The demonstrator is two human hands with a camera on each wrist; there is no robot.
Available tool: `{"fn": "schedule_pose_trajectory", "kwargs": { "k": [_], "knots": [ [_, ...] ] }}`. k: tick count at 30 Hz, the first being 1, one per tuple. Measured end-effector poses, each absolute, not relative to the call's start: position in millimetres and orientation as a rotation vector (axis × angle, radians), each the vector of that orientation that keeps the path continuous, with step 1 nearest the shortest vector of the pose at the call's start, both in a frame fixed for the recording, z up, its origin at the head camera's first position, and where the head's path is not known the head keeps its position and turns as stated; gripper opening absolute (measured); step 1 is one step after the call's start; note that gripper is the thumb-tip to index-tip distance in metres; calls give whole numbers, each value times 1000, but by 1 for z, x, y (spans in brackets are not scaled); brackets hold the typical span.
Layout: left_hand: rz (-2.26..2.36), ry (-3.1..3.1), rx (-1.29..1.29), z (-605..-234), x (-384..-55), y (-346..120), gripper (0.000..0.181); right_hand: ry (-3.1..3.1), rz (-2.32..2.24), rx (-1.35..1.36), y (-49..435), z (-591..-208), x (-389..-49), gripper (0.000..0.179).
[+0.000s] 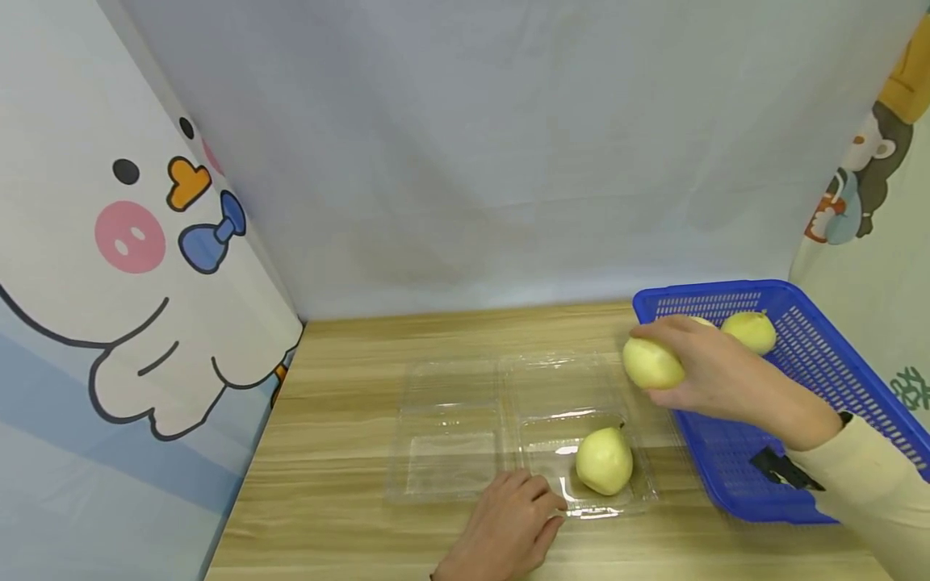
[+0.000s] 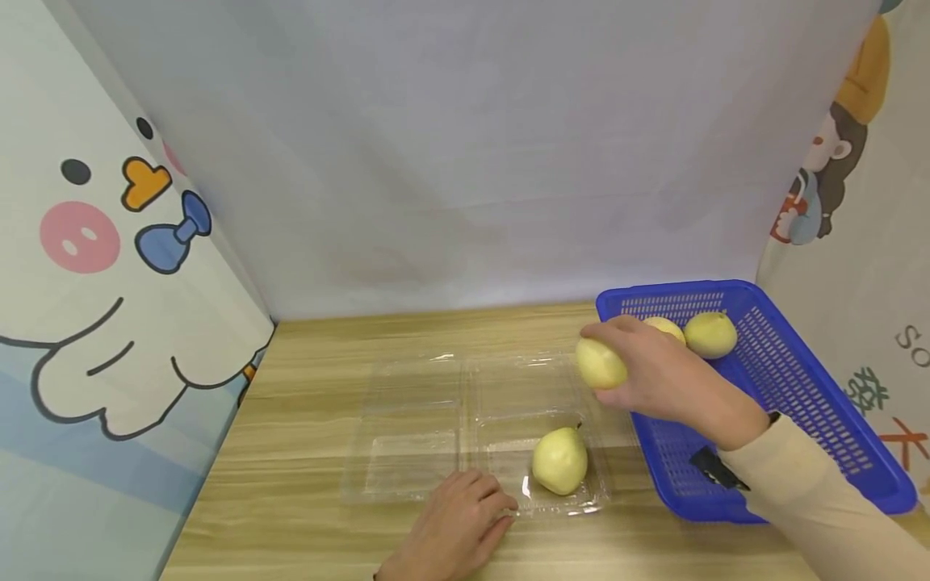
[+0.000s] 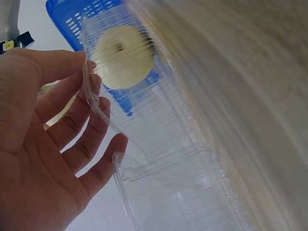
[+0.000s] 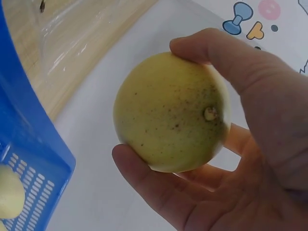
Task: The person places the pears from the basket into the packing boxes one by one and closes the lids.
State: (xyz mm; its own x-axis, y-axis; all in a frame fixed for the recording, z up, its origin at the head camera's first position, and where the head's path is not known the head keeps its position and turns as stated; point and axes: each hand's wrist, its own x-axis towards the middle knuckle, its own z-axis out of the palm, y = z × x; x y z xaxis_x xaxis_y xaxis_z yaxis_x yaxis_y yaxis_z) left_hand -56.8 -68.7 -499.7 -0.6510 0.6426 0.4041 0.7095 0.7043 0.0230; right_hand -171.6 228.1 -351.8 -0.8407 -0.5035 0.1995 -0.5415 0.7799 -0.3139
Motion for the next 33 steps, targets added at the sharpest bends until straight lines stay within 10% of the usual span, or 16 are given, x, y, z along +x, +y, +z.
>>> {"fn": "schedule_pose_trajectory", "kwargs": {
  "k": [33],
  "knots": [
    [-341, -2560, -1073, -502, -58, -71, 11, -2953, 822, 1135, 149, -420, -137, 70]
  ]
}}
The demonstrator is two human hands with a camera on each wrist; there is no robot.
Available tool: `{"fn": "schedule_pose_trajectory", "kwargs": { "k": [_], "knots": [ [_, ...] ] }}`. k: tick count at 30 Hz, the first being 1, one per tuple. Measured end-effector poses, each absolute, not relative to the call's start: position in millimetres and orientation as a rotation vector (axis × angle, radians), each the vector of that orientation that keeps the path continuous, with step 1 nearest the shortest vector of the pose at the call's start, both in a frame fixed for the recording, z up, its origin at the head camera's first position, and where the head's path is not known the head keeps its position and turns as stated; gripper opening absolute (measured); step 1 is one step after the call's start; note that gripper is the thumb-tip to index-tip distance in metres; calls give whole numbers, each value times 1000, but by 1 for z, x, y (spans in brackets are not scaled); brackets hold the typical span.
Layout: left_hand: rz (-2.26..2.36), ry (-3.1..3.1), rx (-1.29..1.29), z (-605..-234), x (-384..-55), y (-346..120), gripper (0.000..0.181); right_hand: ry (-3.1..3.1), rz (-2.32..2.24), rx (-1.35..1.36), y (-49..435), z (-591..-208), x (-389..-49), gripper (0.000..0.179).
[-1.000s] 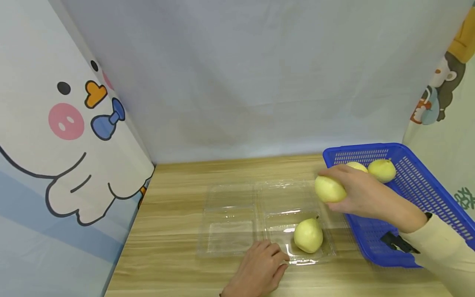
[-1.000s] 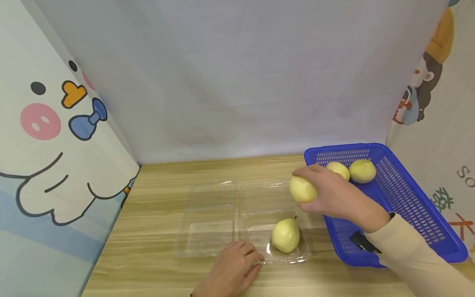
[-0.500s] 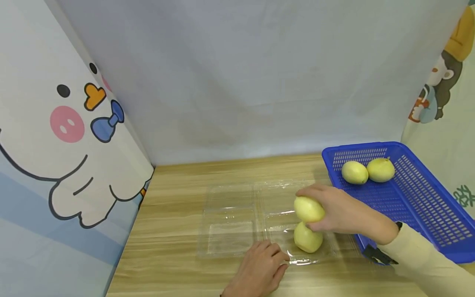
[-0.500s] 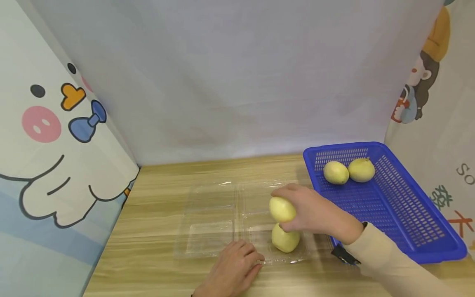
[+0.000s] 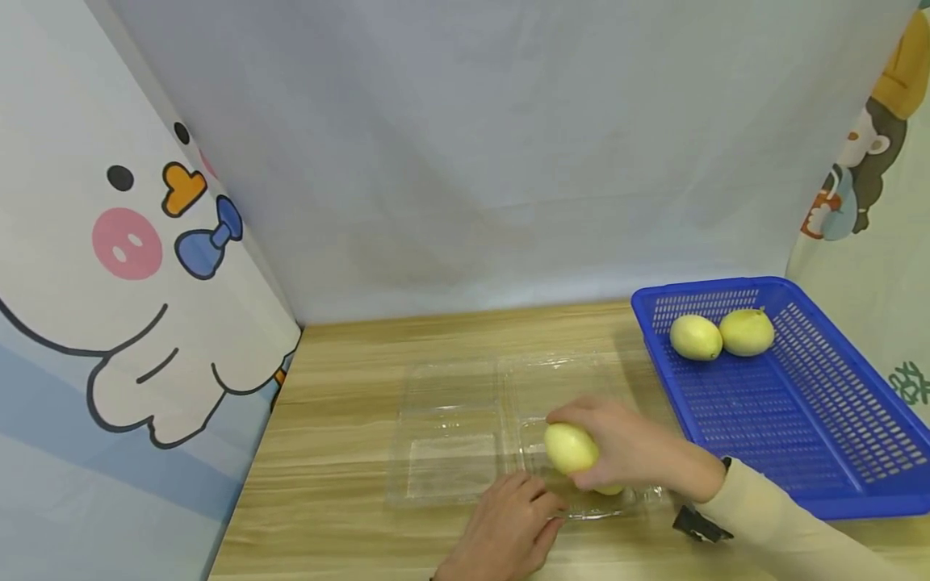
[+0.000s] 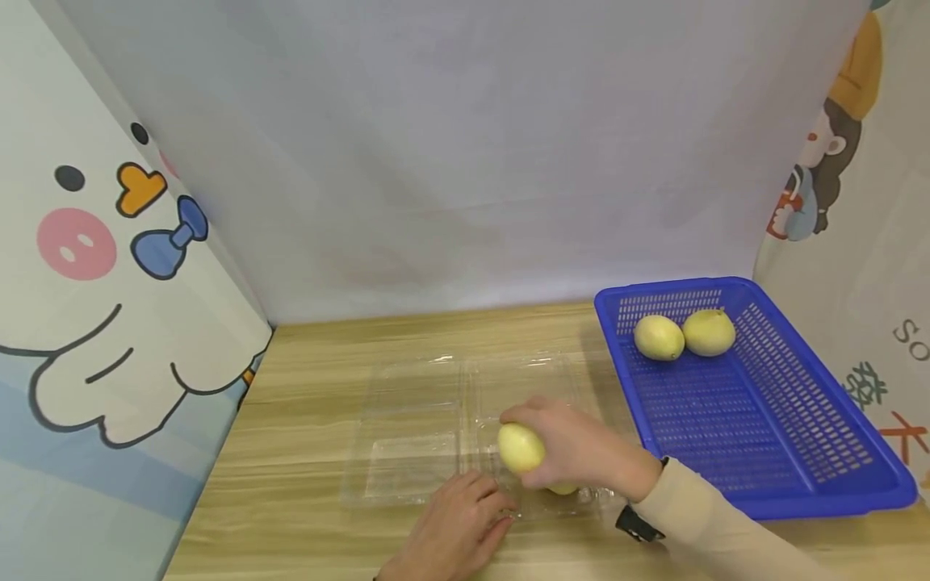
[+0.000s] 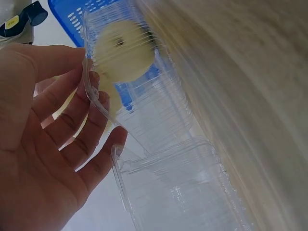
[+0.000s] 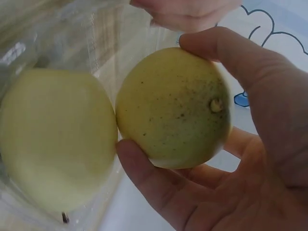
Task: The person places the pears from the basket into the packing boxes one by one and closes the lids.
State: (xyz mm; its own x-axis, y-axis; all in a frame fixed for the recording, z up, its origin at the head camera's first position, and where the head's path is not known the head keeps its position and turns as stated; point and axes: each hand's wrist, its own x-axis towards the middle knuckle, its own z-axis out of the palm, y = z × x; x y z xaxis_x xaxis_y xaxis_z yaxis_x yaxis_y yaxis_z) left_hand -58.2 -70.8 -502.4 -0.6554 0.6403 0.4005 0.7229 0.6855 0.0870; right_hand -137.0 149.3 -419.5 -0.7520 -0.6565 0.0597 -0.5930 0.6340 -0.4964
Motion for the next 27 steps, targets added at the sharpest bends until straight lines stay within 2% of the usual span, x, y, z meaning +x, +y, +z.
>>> {"fn": "schedule_pose_trajectory", "kwargs": {
  "k": [10, 27],
  "knots": [
    [-417, -2593, -1084, -500, -57, -73, 9, 2726, -679, -989, 135, -435, -134, 76],
    [-490, -2532, -1076, -502, -58, -75, 13, 2769, -560, -1040, 120, -456, -133, 78]
  ]
}}
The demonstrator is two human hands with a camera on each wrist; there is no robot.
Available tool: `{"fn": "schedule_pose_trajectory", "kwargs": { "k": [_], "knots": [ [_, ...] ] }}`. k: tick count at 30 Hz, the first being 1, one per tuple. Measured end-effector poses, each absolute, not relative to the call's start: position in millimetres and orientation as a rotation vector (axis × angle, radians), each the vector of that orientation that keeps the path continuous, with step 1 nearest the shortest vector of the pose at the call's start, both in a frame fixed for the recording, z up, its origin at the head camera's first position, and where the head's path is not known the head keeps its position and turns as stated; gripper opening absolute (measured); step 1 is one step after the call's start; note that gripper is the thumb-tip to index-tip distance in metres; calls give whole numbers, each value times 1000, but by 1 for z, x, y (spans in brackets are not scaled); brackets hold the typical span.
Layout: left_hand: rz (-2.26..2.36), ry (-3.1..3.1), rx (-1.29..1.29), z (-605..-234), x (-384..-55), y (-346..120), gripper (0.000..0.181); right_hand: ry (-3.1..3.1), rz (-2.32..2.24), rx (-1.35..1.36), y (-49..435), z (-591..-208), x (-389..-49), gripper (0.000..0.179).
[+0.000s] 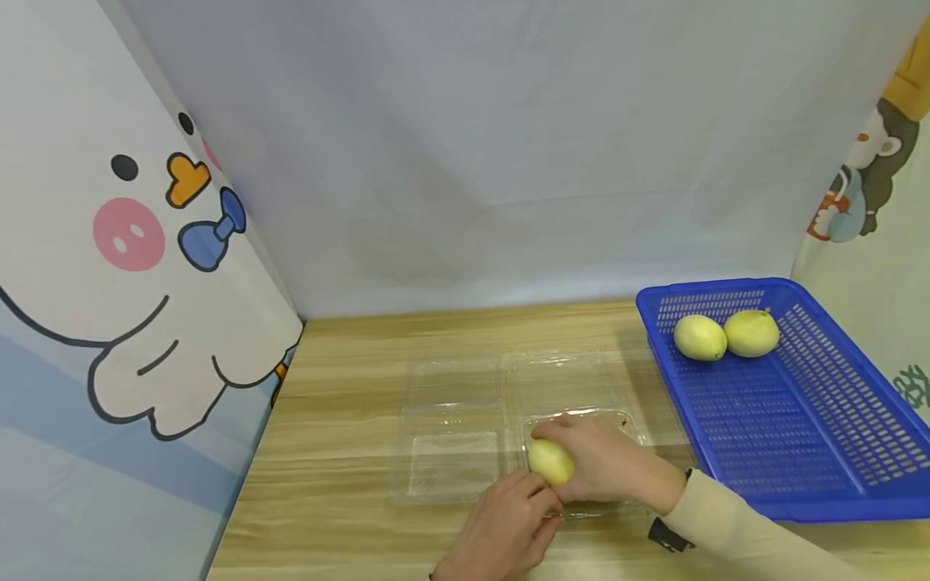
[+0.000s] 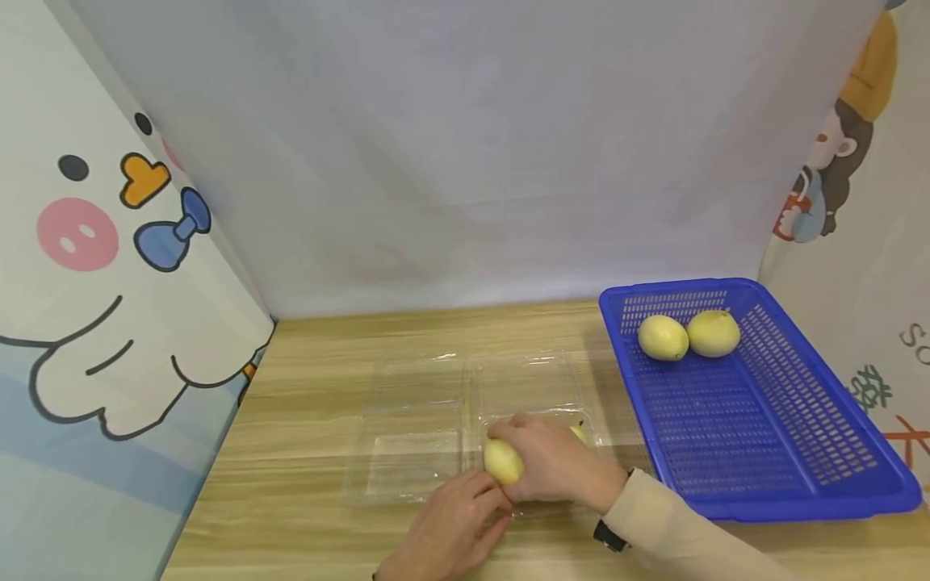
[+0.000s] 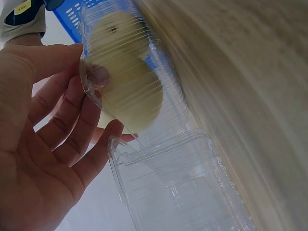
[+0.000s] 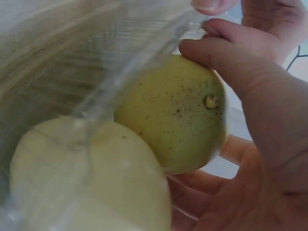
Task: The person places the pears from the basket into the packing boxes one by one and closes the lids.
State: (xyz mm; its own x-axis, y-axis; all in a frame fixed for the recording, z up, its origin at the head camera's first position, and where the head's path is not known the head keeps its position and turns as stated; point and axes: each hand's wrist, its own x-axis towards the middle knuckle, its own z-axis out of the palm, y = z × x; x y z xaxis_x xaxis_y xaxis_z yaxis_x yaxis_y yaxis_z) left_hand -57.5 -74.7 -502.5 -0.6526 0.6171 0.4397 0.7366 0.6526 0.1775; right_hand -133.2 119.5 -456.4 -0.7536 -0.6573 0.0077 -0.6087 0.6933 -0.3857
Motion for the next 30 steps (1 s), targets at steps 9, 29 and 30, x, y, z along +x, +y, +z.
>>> {"fn": "schedule_pose_trajectory", "kwargs": {
  "k": [9, 29, 30],
  "knots": [
    [-484, -2539, -1066, -502, -59, -75, 13, 2764, -544, -1009, 119, -465, -131, 79],
    [-485, -2519, -1057, -503, -59, -75, 11, 2706, -515, -1042, 121, -456, -132, 80],
    [-487, -2518, -1056, -504, -59, -75, 11, 2695, -511, -1044, 121, -454, -133, 80]
  ]
}}
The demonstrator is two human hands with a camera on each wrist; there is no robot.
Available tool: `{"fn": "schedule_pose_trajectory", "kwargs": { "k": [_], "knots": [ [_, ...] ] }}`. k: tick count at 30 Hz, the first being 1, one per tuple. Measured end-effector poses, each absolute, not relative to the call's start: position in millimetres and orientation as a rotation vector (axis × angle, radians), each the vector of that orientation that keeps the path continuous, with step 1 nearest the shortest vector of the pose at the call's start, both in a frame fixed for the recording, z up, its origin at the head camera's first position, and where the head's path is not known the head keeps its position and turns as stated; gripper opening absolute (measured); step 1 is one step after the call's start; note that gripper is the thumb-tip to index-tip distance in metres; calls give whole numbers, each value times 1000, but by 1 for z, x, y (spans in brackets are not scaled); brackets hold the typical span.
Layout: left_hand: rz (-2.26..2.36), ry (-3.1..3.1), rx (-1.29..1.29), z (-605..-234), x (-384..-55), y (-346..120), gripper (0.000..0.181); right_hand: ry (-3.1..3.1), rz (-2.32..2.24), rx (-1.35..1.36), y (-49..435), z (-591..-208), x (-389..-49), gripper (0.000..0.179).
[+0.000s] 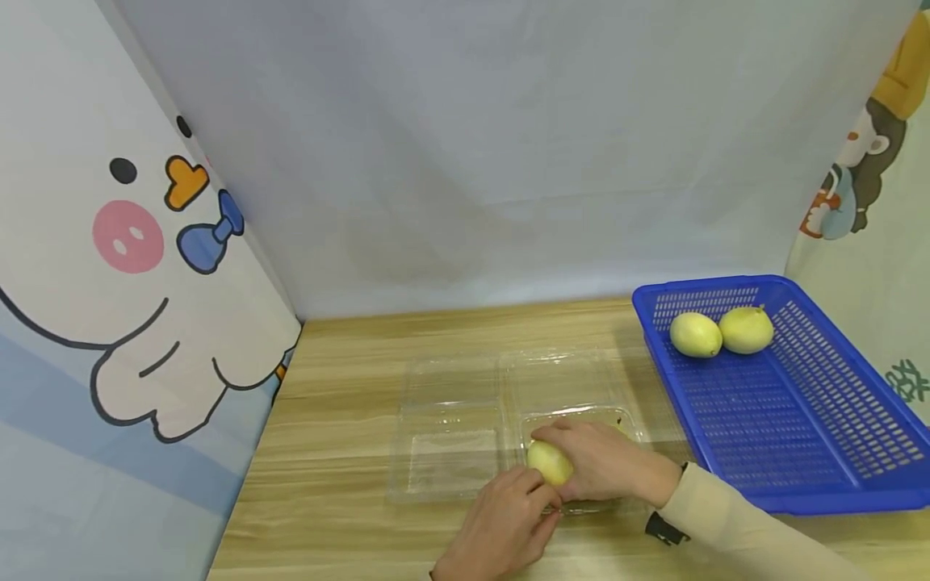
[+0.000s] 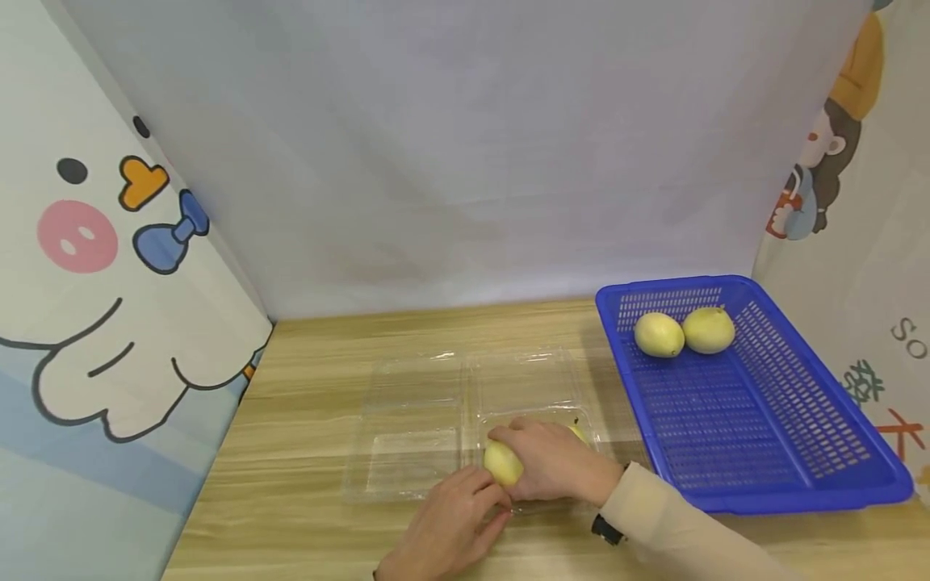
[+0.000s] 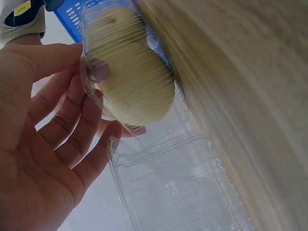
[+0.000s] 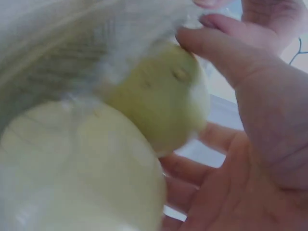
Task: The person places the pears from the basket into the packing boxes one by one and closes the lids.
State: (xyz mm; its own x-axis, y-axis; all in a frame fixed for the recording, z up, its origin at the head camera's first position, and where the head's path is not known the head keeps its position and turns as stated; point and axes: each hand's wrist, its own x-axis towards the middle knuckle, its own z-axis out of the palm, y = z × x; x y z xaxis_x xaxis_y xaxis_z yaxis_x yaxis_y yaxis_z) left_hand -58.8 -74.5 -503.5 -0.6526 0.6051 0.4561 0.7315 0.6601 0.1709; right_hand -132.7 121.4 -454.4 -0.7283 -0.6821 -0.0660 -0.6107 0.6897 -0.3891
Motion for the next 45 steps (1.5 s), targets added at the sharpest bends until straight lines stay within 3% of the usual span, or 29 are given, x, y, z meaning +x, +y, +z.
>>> {"fn": "schedule_pose_trajectory", "kwargs": {
  "k": [21, 29, 45],
  "knots": [
    [-445, -2480, -1058, -505, -59, -75, 13, 2609, -567, -976, 133, -410, -166, 70],
    [-457, -2489, -1060, -505, -59, -75, 14, 2644, -550, -967, 138, -399, -195, 64],
    [-468, -2496, -1057, -505, -60, -77, 16, 2651, -553, -749, 148, -411, -246, 61]
  ]
}}
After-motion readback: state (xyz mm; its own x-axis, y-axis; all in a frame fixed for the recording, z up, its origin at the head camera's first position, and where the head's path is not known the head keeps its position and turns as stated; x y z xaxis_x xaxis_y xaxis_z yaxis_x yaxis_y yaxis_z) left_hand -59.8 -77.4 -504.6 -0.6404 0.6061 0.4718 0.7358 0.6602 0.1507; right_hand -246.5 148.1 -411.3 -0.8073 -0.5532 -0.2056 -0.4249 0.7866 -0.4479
